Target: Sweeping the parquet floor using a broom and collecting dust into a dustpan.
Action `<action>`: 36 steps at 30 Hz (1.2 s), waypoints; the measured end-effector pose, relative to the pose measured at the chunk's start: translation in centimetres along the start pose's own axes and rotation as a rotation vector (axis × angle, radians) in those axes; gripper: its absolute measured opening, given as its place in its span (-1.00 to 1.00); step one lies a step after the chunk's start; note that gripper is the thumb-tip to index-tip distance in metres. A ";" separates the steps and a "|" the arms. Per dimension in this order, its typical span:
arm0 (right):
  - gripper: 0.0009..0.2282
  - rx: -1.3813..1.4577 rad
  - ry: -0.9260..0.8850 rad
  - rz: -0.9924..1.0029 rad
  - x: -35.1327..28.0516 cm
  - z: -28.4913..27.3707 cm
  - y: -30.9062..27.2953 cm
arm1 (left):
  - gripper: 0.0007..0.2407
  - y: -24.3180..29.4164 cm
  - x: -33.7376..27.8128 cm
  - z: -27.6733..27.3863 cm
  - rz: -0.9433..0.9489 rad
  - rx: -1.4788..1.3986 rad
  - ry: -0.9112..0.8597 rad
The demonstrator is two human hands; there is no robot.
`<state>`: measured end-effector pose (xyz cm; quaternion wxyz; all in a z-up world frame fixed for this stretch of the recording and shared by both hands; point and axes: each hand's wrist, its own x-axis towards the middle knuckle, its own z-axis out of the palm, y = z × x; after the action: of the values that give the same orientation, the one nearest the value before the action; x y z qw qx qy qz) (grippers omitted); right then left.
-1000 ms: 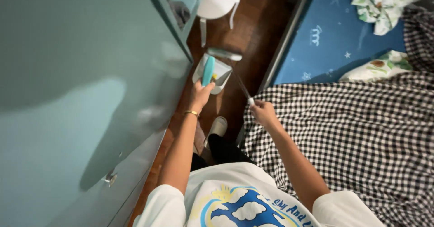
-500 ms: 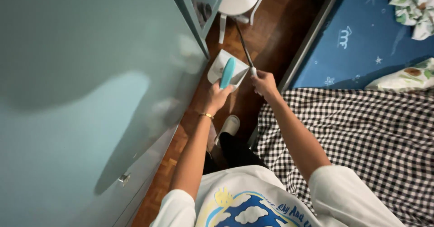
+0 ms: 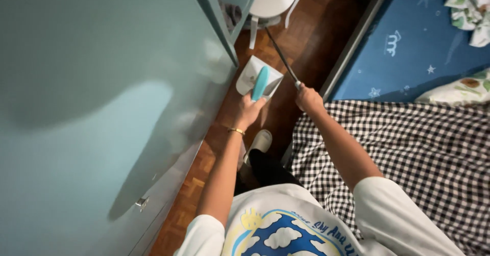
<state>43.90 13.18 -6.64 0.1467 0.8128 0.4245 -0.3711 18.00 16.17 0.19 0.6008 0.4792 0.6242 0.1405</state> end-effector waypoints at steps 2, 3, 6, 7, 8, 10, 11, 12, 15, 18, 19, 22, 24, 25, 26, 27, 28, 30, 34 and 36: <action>-0.57 -0.060 -0.023 -0.034 -0.6 1.3 2.1 | -0.57 -0.7 0.4 0.0 -0.009 0.009 0.016; -0.57 -0.055 -0.034 -0.023 -2.1 1.5 2.6 | -0.57 -0.6 0.0 -0.2 -0.018 0.015 0.005; -0.57 -0.100 -0.032 -0.019 -6.9 1.0 3.1 | -0.63 0.2 -0.9 -0.9 0.009 0.015 -0.003; -0.57 -0.079 -0.027 -0.032 -8.7 0.3 3.2 | -0.63 0.3 -1.2 -0.8 0.013 0.022 -0.002; -0.56 -0.058 -0.022 -0.045 -10.6 -0.3 3.2 | -0.63 0.4 -1.6 -0.8 0.017 0.029 0.000; -0.56 -0.114 0.041 -0.094 -9.7 2.3 6.0 | -0.63 1.4 -2.2 -1.6 0.007 0.034 -0.008; -0.56 -0.168 0.089 -0.135 -9.4 3.8 7.6 | -0.62 1.8 -2.8 -1.9 -0.017 0.043 -0.023; -0.56 -0.168 0.090 -0.136 -8.3 5.0 8.7 | -0.62 1.5 -1.5 -1.8 -0.016 0.043 -0.022; -0.55 -0.075 0.084 -0.215 -8.1 8.5 12.7 | -0.66 0.4 0.1 -0.5 0.003 0.012 -0.001; -0.59 -0.017 0.011 -0.127 -10.5 8.2 12.1 | -0.61 1.5 -0.9 -0.5 0.029 0.020 -0.024; -0.62 -0.065 -0.048 -0.117 -11.4 7.6 10.9 | -0.62 1.6 -1.2 -0.7 0.022 0.035 -0.018; -0.58 -0.064 -0.103 -0.123 -12.5 8.2 9.8 | -0.58 1.2 -2.0 -1.0 0.015 0.036 -0.007; -0.51 -0.014 -0.094 -0.136 -13.8 8.0 8.9 | -0.54 1.1 -2.4 -1.4 0.021 0.021 -0.004; -0.49 0.045 -0.132 -0.070 -15.0 7.0 8.2 | -0.60 1.2 -2.8 -1.6 0.035 0.021 0.001; -0.47 0.103 -0.170 -0.004 -16.2 6.0 7.4 | -0.64 1.2 -3.2 -1.8 0.049 0.021 0.005; -0.47 0.102 -0.167 -0.008 -16.5 5.5 7.5 | -0.64 0.4 -2.9 -1.7 0.052 0.020 0.009; -0.52 0.148 -0.165 -0.023 -16.9 4.9 7.5 | -0.65 -0.4 -2.6 -1.6 0.047 0.028 0.011; -0.56 0.196 -0.163 -0.039 -19.4 2.1 6.5 | -0.65 -1.2 -2.8 -1.7 0.043 0.037 0.013; -0.55 0.419 -0.154 0.010 -21.3 0.5 7.2 | -0.71 -1.8 -5.3 -2.5 0.029 0.040 0.008; -0.50 0.605 -0.158 0.034 -20.6 1.0 8.3 | -0.74 -1.6 -6.1 -2.8 0.038 0.014 0.010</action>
<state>42.59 -4.32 7.07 -0.0633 0.7951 0.2684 -0.5401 13.70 11.87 3.40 0.5915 0.4947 0.6188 0.1500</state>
